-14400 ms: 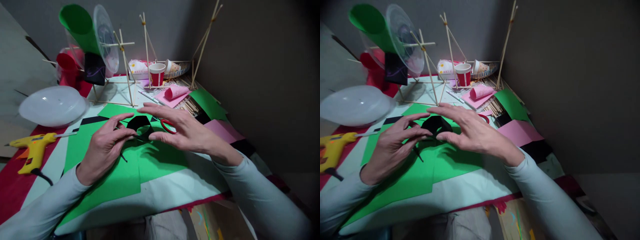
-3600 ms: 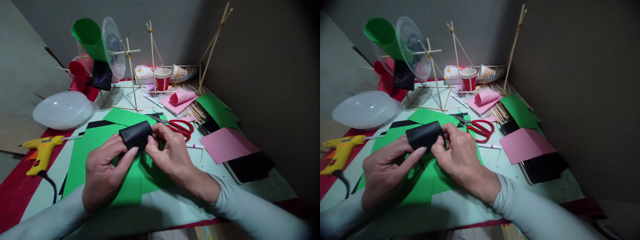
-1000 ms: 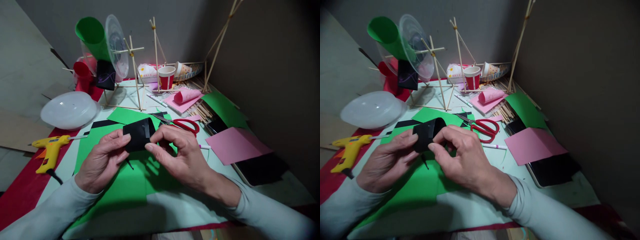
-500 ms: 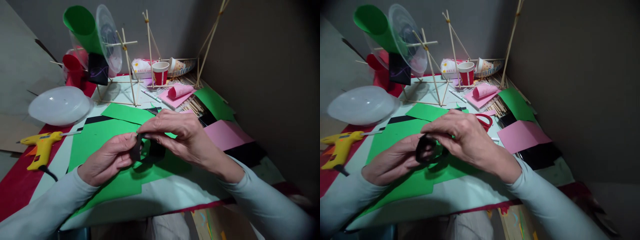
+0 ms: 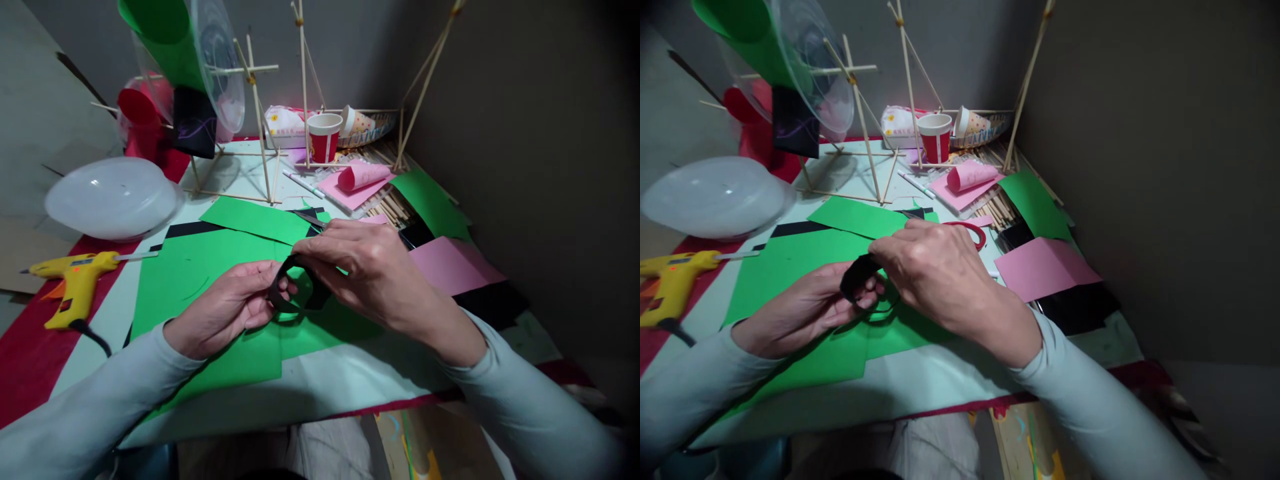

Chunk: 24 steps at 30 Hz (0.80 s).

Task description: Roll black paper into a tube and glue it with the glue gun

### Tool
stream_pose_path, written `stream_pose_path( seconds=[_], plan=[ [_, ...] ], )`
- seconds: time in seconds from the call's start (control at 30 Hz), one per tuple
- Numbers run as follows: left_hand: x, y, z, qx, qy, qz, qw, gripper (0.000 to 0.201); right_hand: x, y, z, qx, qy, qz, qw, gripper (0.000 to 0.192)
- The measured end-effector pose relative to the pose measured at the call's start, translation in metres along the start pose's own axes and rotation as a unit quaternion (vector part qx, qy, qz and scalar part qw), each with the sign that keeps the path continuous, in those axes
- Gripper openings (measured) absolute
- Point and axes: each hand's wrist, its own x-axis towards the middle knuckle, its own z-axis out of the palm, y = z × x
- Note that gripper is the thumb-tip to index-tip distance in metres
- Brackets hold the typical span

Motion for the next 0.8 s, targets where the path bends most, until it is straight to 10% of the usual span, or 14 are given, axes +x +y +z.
stream_pose_path(
  seconds=[0.17,0.33,0.47,0.8],
  plan=[
    [-0.001,-0.001,-0.001,0.144,0.056,0.132,0.979,0.024,0.001,0.001,-0.004,-0.06,-0.008,0.047,0.997,0.024],
    [-0.009,-0.001,0.002,0.325,0.163,0.311,0.878,0.03,0.004,0.002,0.001,-0.148,-0.055,0.095,0.983,0.021],
    [-0.009,-0.001,0.009,0.433,0.127,0.416,0.789,0.028,0.007,-0.001,0.003,-0.147,-0.072,0.107,0.981,0.022],
    [0.018,0.02,0.022,0.552,0.135,0.466,0.678,0.017,0.008,-0.008,-0.001,-0.189,-0.11,0.127,0.968,0.029]
  ],
)
